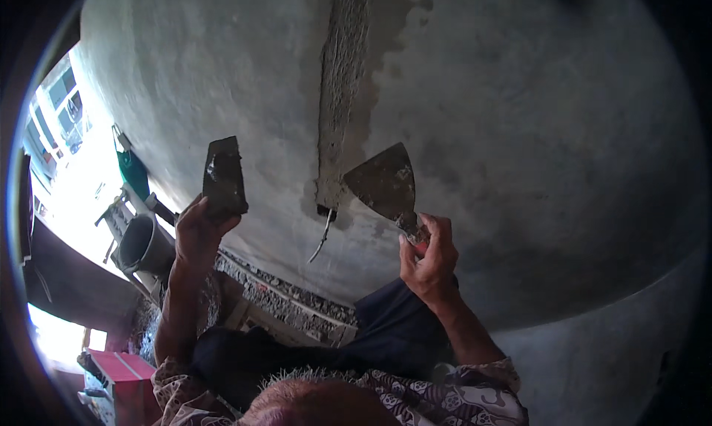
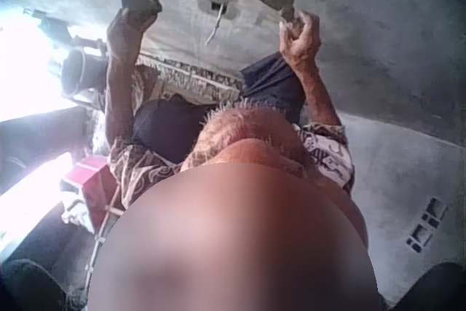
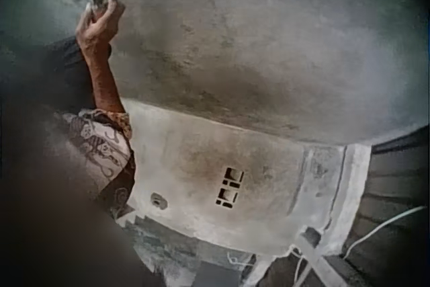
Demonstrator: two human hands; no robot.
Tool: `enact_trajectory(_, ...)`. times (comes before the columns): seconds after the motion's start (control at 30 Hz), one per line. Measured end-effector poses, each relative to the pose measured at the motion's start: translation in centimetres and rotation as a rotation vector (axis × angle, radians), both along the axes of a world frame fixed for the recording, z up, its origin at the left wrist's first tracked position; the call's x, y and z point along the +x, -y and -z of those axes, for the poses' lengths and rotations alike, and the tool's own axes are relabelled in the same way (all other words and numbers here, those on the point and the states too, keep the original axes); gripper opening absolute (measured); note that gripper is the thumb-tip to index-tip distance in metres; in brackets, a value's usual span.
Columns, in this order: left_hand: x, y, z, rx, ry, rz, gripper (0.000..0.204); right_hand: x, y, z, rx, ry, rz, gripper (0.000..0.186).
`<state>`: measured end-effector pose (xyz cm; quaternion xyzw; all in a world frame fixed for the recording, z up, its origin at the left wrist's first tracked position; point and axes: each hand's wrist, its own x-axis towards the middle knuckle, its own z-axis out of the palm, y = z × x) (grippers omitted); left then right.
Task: Using a trowel and wooden float to patch a narrow groove in a concrete wall with mortar.
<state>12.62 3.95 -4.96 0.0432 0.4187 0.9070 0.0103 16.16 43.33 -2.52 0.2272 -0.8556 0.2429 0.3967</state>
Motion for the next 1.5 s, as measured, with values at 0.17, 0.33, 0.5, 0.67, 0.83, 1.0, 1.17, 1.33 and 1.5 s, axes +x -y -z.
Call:
enact_trajectory(0.17, -4.1, 2.4, -3.1, 0.015, -0.201, 0.005, 0.040, -1.9, 1.3, 3.4, -0.035, 0.043, 0.189, 0.035)
enact_trajectory(0.33, -7.8, 4.7, -8.7, -0.007, -0.384, -0.121, 0.046, -4.9, 3.5, 3.1, -0.085, -0.032, 0.254, 0.032)
enact_trajectory(0.5, -12.2, 6.8, -12.6, 0.014, -0.541, -0.182, 0.043, -8.6, 5.0, -4.1, -0.186, -0.124, 0.249, 0.026)
enact_trajectory(0.67, -13.8, 7.9, -13.8, 0.198, -0.480, -0.284, 0.044, -10.1, 6.6, -15.9, -0.269, -0.144, 0.267, 0.025)
enact_trajectory(0.83, -14.8, 6.5, -12.1, 0.240, -0.531, -0.266, 0.046, -11.4, 4.8, -27.4, -0.089, -0.385, 0.297, 0.027)
enact_trajectory(1.0, -14.0, 8.1, -10.4, 0.052, -0.547, -0.436, 0.048, -8.9, 6.3, -21.7, -0.076, -0.172, 0.158, 0.026)
enact_trajectory(1.17, -13.7, 7.4, -10.4, 0.050, -0.502, -0.435, 0.051, -9.2, 10.2, -8.1, 0.110, -0.187, 0.051, 0.020)
enact_trajectory(1.33, -13.1, 7.7, -9.8, 0.153, -0.456, -0.352, 0.051, -10.3, 11.8, -7.9, 0.056, -0.108, 0.171, 0.025)
enact_trajectory(1.5, -12.8, 7.2, -10.1, 0.208, -0.454, -0.311, 0.051, -9.9, 11.6, -8.0, 0.075, -0.182, 0.180, 0.026)
